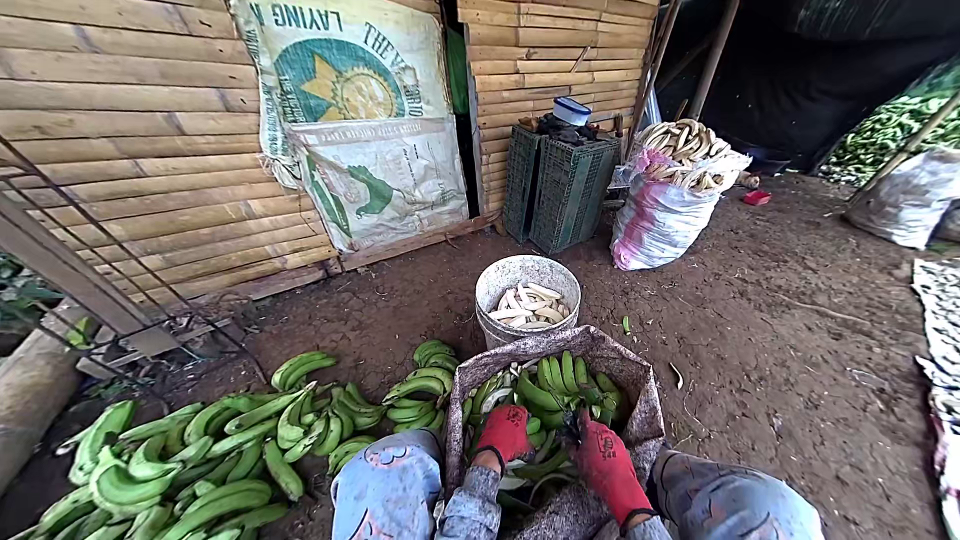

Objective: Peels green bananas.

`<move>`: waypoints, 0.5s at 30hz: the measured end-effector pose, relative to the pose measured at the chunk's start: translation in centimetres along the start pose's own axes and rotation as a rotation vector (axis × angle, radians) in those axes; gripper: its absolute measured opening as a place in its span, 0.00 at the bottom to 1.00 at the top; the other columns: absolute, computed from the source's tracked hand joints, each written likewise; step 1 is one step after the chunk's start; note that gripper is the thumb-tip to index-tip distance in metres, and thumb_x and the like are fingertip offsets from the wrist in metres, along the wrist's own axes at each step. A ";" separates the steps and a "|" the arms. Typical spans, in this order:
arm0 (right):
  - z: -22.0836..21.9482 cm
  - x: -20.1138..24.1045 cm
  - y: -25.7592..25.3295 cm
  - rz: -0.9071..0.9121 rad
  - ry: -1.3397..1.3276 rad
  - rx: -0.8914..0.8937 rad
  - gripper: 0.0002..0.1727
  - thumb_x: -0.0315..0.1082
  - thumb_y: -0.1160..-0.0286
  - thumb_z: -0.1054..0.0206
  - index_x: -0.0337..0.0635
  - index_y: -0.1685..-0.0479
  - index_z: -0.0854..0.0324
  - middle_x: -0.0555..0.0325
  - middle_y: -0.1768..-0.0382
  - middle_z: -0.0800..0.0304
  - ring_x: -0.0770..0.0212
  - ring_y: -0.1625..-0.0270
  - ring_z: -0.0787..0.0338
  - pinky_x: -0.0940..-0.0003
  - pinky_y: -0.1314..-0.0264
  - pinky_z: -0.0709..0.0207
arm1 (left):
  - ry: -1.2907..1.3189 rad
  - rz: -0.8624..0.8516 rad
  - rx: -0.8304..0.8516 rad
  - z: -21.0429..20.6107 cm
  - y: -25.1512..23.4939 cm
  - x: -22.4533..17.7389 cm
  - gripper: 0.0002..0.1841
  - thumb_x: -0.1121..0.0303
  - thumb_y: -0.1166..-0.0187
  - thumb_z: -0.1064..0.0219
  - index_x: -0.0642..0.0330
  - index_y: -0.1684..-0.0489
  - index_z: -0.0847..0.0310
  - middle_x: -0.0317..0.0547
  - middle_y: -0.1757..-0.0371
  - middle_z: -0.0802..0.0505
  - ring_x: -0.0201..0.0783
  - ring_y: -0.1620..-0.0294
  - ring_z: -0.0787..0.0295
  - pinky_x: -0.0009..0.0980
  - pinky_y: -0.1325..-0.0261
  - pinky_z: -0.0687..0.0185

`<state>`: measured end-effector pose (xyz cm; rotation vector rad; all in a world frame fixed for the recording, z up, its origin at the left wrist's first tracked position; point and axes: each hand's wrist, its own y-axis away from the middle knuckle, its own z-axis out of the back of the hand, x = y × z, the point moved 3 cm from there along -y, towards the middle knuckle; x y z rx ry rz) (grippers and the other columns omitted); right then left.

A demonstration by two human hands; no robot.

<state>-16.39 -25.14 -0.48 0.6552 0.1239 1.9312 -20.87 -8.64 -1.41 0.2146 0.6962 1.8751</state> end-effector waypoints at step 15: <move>8.0 -1.8 -4.1 -0.057 0.153 0.054 0.30 0.50 0.31 0.25 0.44 0.31 0.18 0.42 0.33 0.13 0.41 0.27 0.16 0.35 0.29 0.26 | 0.088 0.142 -0.283 0.7 -1.2 1.1 0.52 0.52 0.37 0.19 0.58 0.08 0.45 0.70 0.09 0.43 0.72 0.11 0.49 0.69 0.19 0.43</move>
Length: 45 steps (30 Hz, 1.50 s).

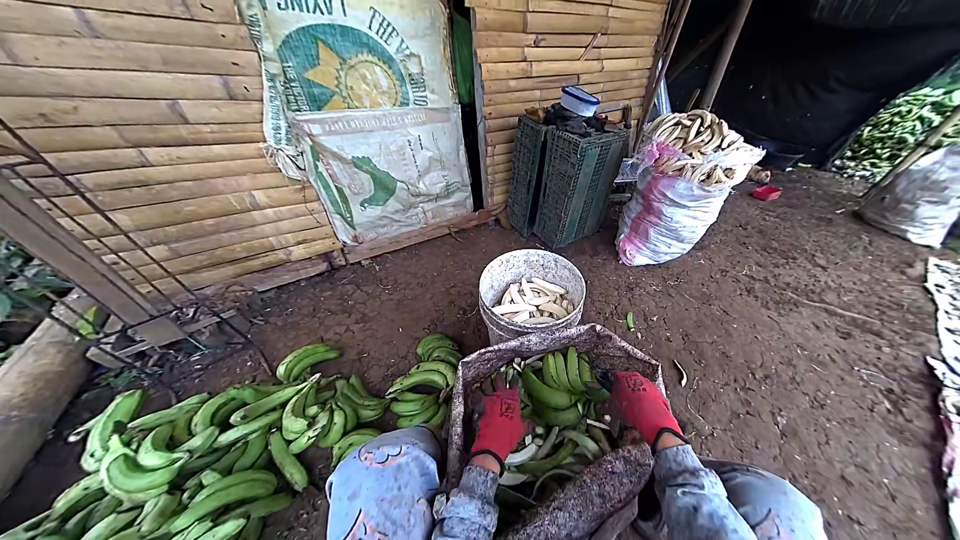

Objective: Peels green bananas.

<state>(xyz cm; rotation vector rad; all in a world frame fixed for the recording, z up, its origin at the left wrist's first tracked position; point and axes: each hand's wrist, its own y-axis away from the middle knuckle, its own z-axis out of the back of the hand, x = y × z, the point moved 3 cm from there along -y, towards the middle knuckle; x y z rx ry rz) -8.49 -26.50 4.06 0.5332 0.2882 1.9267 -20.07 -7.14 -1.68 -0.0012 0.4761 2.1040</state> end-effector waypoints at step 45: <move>-3.9 -1.4 2.3 0.062 -0.442 0.100 0.27 0.48 0.04 0.54 0.34 0.32 0.21 0.37 0.41 0.14 0.44 0.36 0.14 0.45 0.30 0.26 | -0.157 -0.460 -0.009 1.2 0.7 -7.3 0.52 0.47 0.39 0.19 0.57 0.11 0.40 0.67 0.14 0.32 0.69 0.13 0.44 0.68 0.16 0.52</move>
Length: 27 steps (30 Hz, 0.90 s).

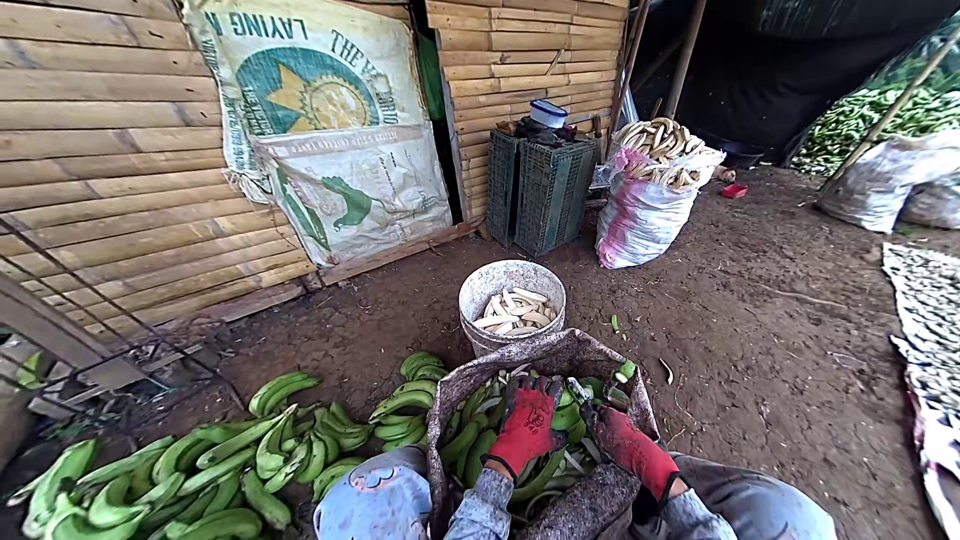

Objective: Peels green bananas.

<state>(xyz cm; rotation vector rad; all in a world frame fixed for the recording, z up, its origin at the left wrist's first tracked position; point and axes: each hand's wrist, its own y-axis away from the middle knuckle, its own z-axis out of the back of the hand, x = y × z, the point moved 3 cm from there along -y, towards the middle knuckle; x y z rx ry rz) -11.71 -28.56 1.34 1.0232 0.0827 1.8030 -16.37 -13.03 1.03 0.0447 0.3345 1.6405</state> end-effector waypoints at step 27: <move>-2.9 -1.3 0.0 -0.073 0.340 -0.031 0.32 0.42 0.14 0.41 0.39 0.14 0.41 0.37 0.34 0.13 0.38 0.30 0.13 0.39 0.29 0.22 | 0.104 0.080 0.049 0.9 0.3 1.8 0.51 0.49 0.39 0.19 0.64 0.13 0.38 0.67 0.13 0.35 0.68 0.14 0.41 0.68 0.17 0.47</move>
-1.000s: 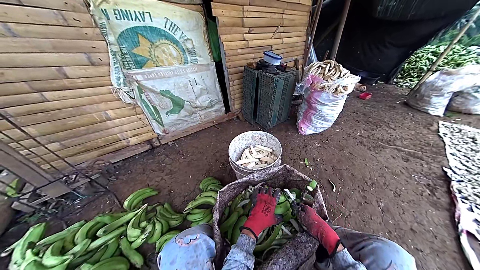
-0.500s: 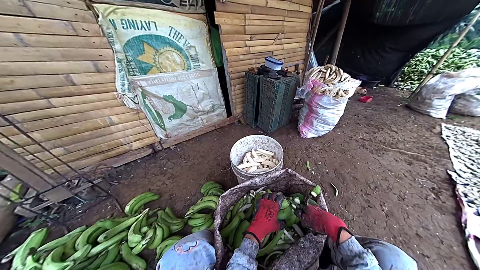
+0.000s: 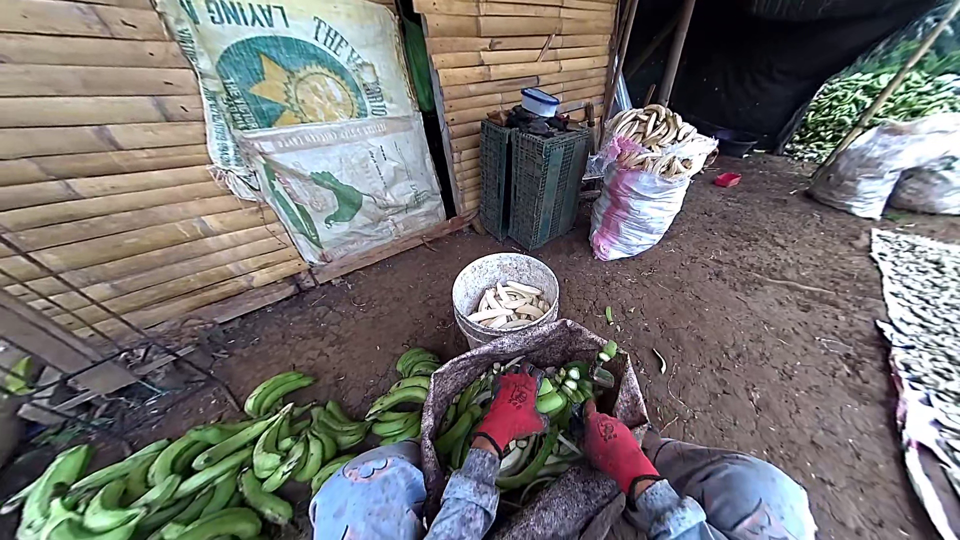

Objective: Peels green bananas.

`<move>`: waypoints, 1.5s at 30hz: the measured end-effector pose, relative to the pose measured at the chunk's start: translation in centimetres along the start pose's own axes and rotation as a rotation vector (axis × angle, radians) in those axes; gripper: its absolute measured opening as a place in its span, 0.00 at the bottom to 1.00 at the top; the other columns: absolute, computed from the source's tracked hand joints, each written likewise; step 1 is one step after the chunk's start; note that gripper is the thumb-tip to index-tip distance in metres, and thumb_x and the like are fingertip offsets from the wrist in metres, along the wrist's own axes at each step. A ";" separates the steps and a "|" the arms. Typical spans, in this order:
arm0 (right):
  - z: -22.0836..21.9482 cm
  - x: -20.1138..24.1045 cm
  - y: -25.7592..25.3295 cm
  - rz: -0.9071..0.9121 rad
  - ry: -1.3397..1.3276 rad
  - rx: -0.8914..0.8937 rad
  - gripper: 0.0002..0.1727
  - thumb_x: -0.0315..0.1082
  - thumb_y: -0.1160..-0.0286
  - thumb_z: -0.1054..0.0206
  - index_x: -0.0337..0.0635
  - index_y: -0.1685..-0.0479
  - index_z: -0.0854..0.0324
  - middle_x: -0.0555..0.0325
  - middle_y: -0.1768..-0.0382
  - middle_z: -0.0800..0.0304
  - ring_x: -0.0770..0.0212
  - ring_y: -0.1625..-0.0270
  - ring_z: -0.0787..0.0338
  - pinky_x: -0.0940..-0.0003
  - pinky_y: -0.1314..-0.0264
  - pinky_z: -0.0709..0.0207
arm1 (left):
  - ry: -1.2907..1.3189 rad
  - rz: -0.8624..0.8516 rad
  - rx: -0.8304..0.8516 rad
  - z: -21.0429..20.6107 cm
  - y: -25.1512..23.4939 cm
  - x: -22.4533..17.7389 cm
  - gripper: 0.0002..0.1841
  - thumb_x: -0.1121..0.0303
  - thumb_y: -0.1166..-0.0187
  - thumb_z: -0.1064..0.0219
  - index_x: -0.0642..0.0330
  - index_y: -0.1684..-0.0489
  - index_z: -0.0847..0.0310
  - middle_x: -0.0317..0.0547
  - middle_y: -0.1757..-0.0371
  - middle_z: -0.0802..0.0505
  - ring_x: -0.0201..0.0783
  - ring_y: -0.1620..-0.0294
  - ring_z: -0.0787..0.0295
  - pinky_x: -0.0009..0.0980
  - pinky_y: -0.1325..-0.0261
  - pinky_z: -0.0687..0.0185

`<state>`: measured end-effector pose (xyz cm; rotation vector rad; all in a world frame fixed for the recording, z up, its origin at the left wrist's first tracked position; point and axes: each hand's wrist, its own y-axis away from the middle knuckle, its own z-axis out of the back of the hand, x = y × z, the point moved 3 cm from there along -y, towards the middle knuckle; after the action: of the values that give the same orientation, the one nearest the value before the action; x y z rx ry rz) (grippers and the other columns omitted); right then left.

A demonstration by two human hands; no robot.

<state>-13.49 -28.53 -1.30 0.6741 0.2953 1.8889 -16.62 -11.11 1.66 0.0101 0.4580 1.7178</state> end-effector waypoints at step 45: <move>1.3 2.2 0.9 0.062 -0.043 0.124 0.24 0.46 0.12 0.44 0.32 0.35 0.21 0.36 0.32 0.16 0.42 0.26 0.16 0.40 0.27 0.25 | -0.125 0.065 0.110 -2.5 0.4 -2.7 0.34 0.61 0.22 0.31 0.75 0.21 0.32 0.73 0.21 0.25 0.68 0.18 0.33 0.63 0.16 0.46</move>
<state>-14.04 -27.03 0.88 0.8150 0.3699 1.9237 -17.09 -14.48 0.15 0.2129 0.4626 1.7423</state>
